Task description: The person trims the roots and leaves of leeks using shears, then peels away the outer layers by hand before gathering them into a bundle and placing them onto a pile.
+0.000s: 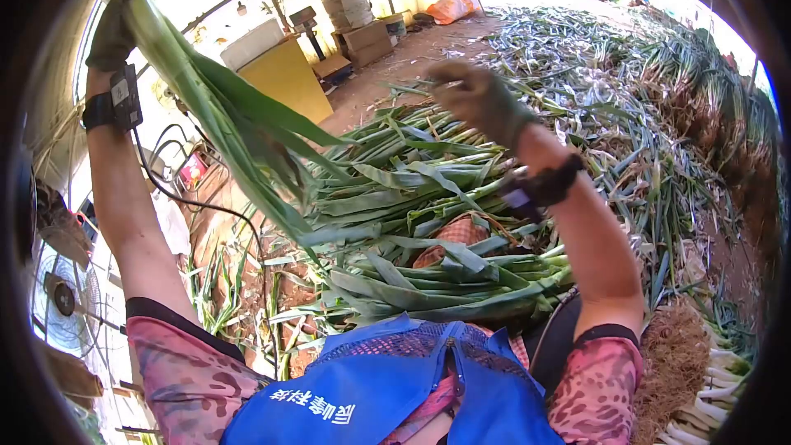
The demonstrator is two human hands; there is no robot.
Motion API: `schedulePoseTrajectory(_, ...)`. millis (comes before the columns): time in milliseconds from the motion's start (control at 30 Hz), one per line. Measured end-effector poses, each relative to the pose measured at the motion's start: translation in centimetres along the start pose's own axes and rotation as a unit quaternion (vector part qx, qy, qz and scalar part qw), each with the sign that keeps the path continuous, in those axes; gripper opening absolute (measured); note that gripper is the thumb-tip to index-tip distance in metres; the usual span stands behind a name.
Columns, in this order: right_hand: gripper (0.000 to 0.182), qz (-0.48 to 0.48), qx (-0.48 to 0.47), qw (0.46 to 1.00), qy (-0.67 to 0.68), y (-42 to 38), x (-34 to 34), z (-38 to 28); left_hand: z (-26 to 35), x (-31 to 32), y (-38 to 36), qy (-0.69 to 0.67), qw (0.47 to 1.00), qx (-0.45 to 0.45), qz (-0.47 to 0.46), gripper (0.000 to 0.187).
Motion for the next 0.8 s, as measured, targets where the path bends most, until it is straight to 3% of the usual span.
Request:
schedulePoseTrajectory(33, 0.028, -0.051, -0.045, 0.996, 0.052, 0.5, 2.4, 0.0, -0.9, 0.4, 0.5, -0.105, 0.991, -0.072, 0.047, 0.036)
schedulePoseTrajectory(100, 0.026, -0.126, 0.015, 0.970, 0.209, -0.5, 7.7, -0.9, -3.2, 1.5, 1.7, -0.308, 0.917, -0.211, 0.140, 0.035)
schedulePoseTrajectory(133, 0.025, -0.126, -0.028, 0.988, 0.087, -0.9, 8.8, -2.7, -3.5, 2.6, 1.0, -0.230, 0.969, -0.087, 0.023, 0.034)
schedulePoseTrajectory(167, 0.026, -0.123, -0.071, 0.989, -0.038, -1.4, 9.2, -4.7, -5.3, 2.8, 1.7, -0.349, 0.922, -0.156, 0.069, 0.034)
schedulePoseTrajectory(233, 0.032, -0.025, -0.177, 0.973, -0.149, -2.2, 8.5, -6.7, -5.5, 5.9, 1.9, -0.342, 0.920, -0.173, 0.083, 0.035)
schedulePoseTrajectory(300, 0.036, 0.088, -0.299, 0.924, -0.221, -2.7, 6.5, -8.3, 1.2, 12.0, 1.2, -0.201, 0.976, -0.080, 0.018, 0.037)
schedulePoseTrajectory(400, 0.043, 0.145, -0.293, 0.891, -0.314, -2.7, 1.3, -9.5, 4.7, 18.5, 0.8, -0.093, 0.995, 0.025, -0.026, 0.039)
schedulePoseTrajectory(467, 0.048, 0.192, -0.254, 0.877, -0.360, -3.7, -2.7, -10.0, 8.1, 23.6, 0.9, -0.245, 0.965, -0.082, -0.054, 0.038)
schedulePoseTrajectory(500, 0.053, 0.239, -0.264, 0.852, -0.384, -4.5, -4.5, -10.4, 8.1, 26.5, 0.9, -0.310, 0.945, -0.064, -0.084, 0.035)
schedulePoseTrajectory(533, 0.057, 0.260, -0.270, 0.812, -0.446, -5.2, -5.7, -11.1, 11.3, 28.8, 1.0, -0.292, 0.954, 0.036, -0.056, 0.031)
schedulePoseTrajectory(600, 0.062, 0.271, -0.271, 0.735, -0.560, -7.4, -7.9, -13.0, 17.0, 32.8, 1.3, -0.428, 0.893, -0.115, -0.083, 0.027)
schedulePoseTrajectory(700, 0.059, 0.248, -0.253, 0.647, -0.675, -10.0, -10.2, -13.8, 21.2, 41.0, 0.5, -0.542, 0.812, -0.101, -0.190, 0.042)
schedulePoseTrajectory(800, 0.060, 0.144, -0.214, 0.547, -0.796, -12.4, -11.9, -11.8, 26.5, 46.5, -0.2, -0.502, 0.801, -0.089, -0.312, 0.051)
Point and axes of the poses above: each hand's wrist, its own y-axis towards the middle knuckle, its own x-axis out of the palm, z = x × y, the point moved 2 cm from there along y, towards the middle knuckle, and after that the axes turned 7 degrees about x, right-handed, at the moved point
